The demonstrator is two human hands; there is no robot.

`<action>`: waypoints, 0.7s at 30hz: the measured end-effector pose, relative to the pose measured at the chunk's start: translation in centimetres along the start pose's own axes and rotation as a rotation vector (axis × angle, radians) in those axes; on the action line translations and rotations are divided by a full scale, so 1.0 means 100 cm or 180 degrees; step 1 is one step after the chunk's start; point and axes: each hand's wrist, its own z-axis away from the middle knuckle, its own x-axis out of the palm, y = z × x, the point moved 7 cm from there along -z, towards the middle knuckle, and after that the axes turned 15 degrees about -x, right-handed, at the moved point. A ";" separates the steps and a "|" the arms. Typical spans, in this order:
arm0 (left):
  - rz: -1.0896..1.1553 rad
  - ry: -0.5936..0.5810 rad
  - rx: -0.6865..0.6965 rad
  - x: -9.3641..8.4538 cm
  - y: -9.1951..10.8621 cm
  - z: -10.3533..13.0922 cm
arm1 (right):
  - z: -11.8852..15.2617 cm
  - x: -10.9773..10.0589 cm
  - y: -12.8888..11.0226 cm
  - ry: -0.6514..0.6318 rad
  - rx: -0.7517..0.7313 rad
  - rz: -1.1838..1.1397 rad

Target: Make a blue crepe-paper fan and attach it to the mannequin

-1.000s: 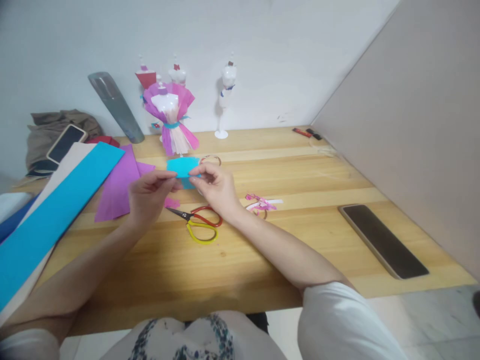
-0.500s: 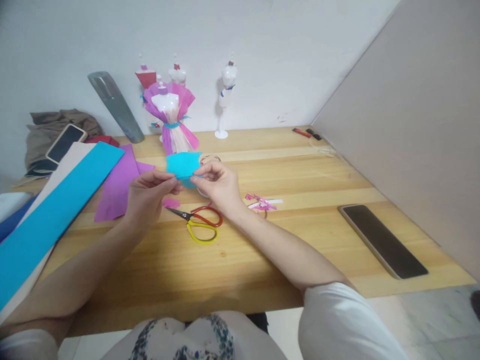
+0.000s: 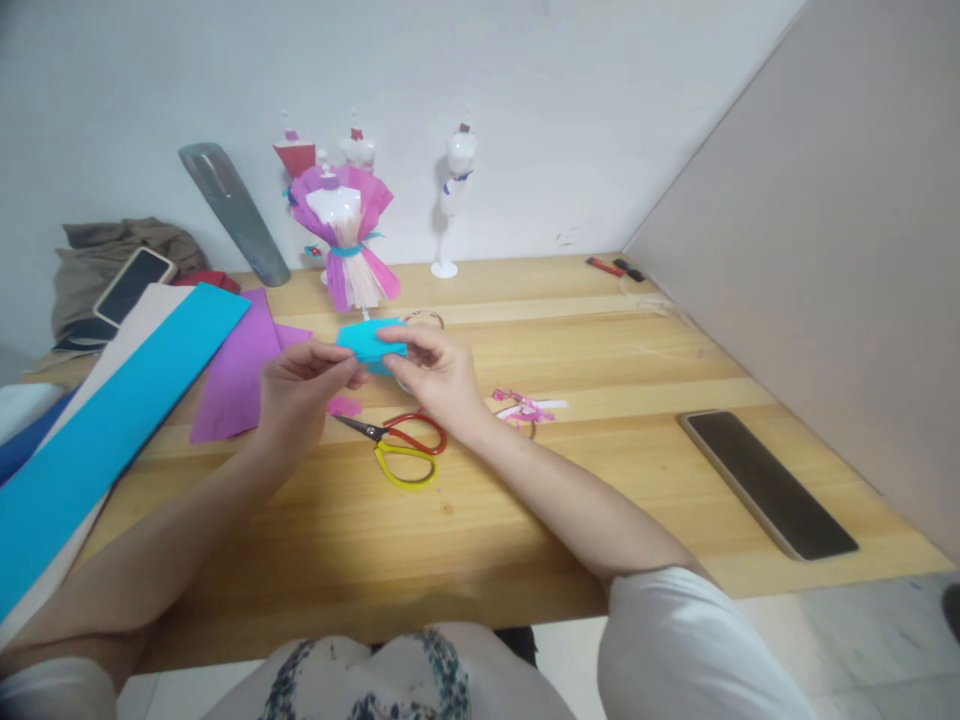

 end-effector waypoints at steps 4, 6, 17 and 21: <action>-0.0079 0.0021 0.0217 0.001 0.004 0.002 | 0.001 -0.001 0.002 0.0011 -0.0004 0.0103; -0.0109 0.0031 0.0324 0.000 0.005 0.003 | 0.002 -0.001 0.003 0.0016 0.0070 0.0157; -0.0491 0.0063 0.1017 -0.005 0.006 0.001 | 0.002 0.000 0.003 0.0087 -0.0113 0.0097; -0.0488 0.0022 0.1074 -0.005 0.006 0.001 | 0.001 0.001 0.001 0.0031 -0.0134 0.0081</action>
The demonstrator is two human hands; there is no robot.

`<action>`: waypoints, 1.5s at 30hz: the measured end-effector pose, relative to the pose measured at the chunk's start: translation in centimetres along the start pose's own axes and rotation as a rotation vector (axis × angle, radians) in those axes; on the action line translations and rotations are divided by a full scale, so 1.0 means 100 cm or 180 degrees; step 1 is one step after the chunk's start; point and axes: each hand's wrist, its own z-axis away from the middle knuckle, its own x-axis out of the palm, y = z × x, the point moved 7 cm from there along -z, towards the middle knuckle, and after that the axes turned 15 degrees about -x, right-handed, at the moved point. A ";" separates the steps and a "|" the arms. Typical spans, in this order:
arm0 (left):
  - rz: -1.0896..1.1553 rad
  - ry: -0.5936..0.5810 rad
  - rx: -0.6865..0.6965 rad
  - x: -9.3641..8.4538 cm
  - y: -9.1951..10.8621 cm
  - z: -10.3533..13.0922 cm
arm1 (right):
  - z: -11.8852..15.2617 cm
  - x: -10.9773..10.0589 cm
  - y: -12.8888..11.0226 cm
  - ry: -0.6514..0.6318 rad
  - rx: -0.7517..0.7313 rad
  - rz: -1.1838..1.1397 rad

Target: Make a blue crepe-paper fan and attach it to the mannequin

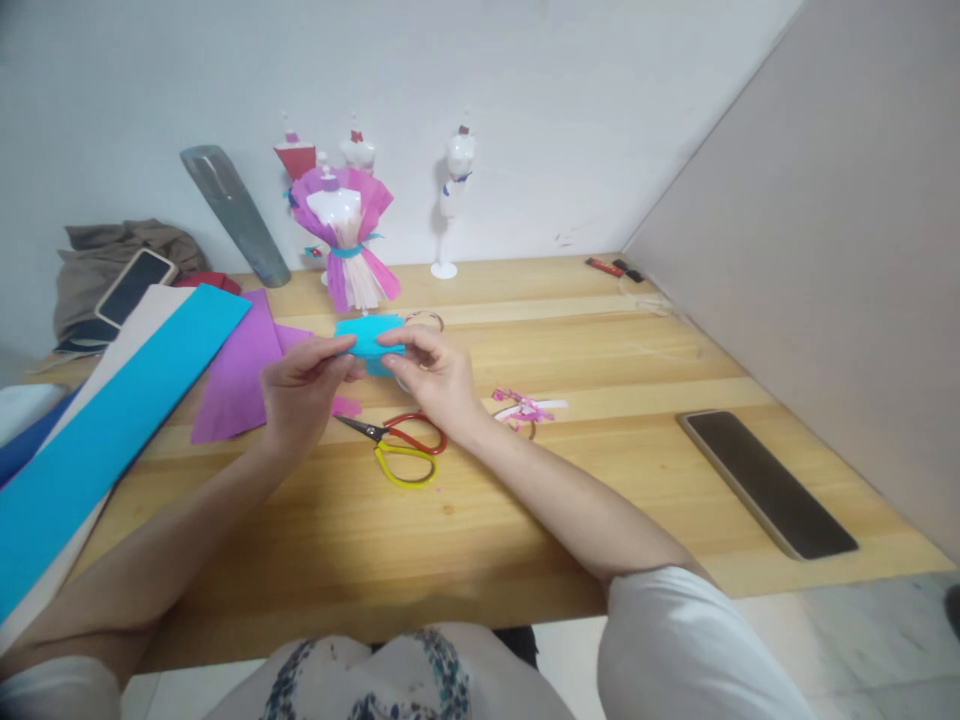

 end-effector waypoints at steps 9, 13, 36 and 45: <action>-0.0474 0.0043 0.0408 -0.002 -0.001 0.004 | 0.001 -0.004 0.001 0.0021 -0.0126 0.0353; -0.0655 0.0134 0.0609 -0.002 0.005 0.006 | 0.001 -0.004 0.001 0.0005 -0.0189 0.0454; -0.0259 -0.0006 -0.0347 0.005 -0.006 0.001 | 0.002 0.002 0.012 0.0095 0.0630 -0.0179; 0.0047 -0.0056 -0.0492 0.004 -0.006 -0.002 | -0.001 0.002 0.011 0.0018 0.0621 -0.0270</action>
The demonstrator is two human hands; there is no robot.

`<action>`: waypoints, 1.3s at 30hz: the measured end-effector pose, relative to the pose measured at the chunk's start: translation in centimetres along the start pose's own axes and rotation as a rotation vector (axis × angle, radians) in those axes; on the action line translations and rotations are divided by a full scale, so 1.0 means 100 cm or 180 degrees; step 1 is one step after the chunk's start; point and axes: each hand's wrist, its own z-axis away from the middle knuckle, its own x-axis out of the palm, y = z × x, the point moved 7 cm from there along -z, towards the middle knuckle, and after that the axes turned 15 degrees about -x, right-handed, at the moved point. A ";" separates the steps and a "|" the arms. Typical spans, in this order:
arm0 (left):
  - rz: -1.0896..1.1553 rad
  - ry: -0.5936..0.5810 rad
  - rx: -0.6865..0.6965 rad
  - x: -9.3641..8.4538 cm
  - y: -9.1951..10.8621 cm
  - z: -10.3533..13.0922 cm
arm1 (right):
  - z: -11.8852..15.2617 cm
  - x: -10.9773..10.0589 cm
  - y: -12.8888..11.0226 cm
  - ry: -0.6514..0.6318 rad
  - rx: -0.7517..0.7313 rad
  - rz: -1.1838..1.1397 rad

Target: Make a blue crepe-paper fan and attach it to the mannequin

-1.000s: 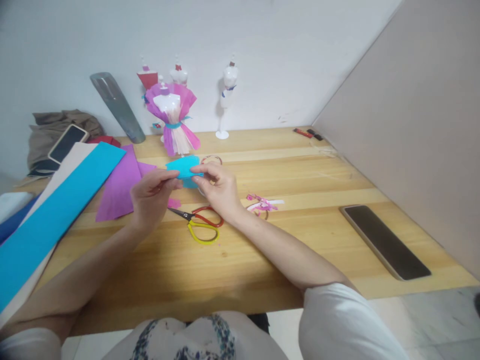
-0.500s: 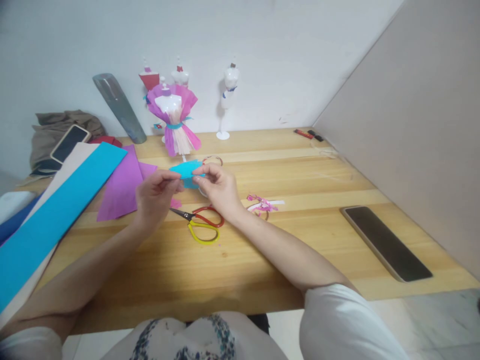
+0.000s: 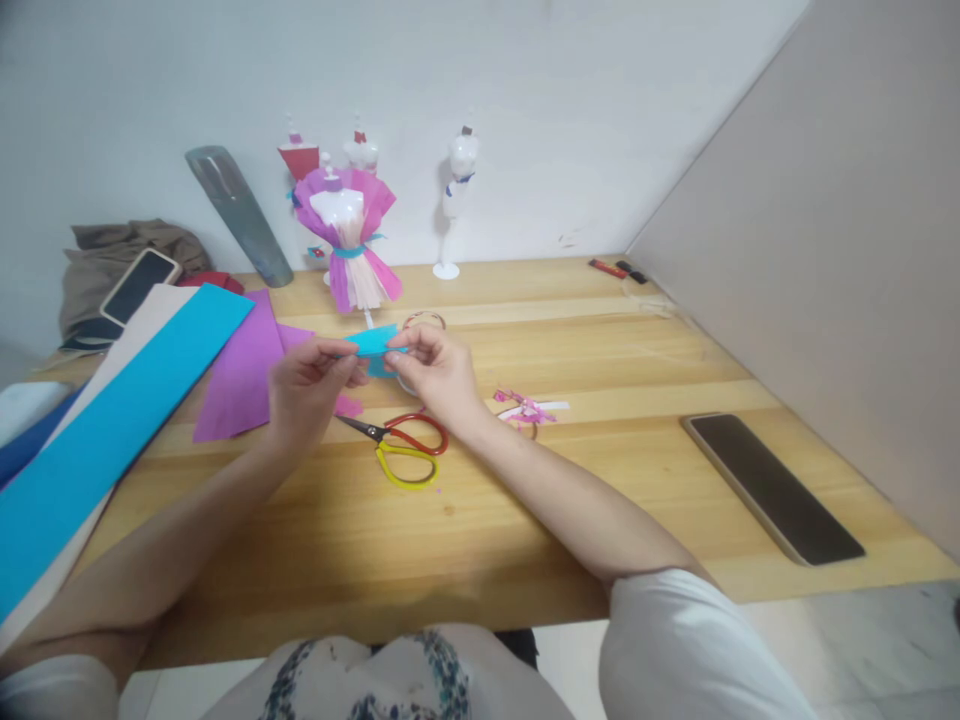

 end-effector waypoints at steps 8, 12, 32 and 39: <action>0.0133 -0.0320 -0.0404 0.000 0.001 -0.003 | 0.001 -0.003 0.000 0.0086 -0.0109 0.0086; 0.0090 -0.0227 -0.0382 -0.004 0.000 -0.005 | 0.002 -0.004 0.001 0.0094 -0.0074 0.0088; 0.0222 -0.0133 0.0033 -0.006 0.009 0.003 | -0.002 -0.008 -0.007 0.0230 -0.0196 -0.0119; 0.0288 -0.0016 -0.0311 -0.003 0.008 0.005 | -0.001 -0.008 -0.013 0.0251 -0.0510 0.0060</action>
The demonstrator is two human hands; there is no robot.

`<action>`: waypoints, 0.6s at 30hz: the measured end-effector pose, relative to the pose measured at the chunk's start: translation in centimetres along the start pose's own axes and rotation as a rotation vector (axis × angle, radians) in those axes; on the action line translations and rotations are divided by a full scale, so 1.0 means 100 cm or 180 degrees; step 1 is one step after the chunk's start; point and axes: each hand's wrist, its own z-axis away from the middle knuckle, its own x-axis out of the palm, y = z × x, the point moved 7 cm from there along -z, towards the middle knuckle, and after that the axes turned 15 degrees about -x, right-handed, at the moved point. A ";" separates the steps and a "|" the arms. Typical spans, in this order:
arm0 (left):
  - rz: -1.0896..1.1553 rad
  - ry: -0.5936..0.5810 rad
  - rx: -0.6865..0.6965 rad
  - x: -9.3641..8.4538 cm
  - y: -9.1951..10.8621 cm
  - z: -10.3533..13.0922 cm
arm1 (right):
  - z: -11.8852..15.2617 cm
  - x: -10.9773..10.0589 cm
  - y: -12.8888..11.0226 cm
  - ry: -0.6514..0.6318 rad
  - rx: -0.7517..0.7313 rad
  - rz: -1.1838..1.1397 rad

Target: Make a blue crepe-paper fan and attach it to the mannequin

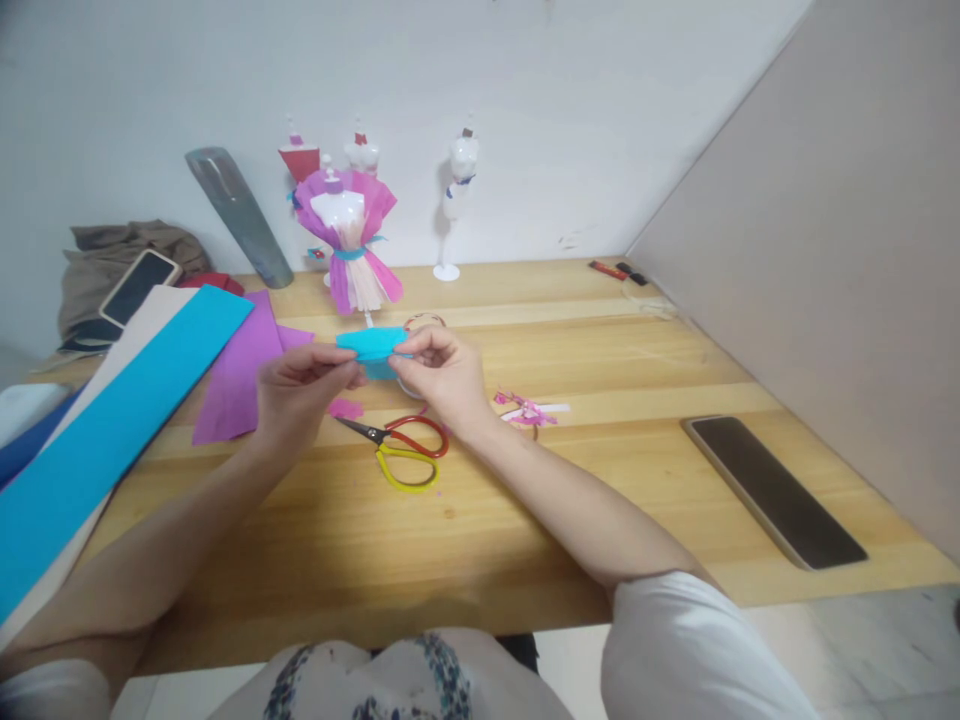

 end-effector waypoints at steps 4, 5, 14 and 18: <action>0.0020 0.0039 -0.0028 0.001 0.000 0.001 | 0.002 0.000 -0.001 -0.0066 0.0035 0.0255; 0.0021 0.0042 -0.0004 0.001 0.000 0.002 | 0.002 0.000 -0.002 -0.0080 0.0028 0.0261; -0.0097 0.0071 0.0241 0.001 0.001 0.003 | 0.003 0.004 -0.004 -0.0180 -0.0148 0.0155; -0.0148 0.0136 0.0332 -0.001 0.001 0.004 | 0.003 0.002 -0.004 -0.0147 -0.0216 0.0192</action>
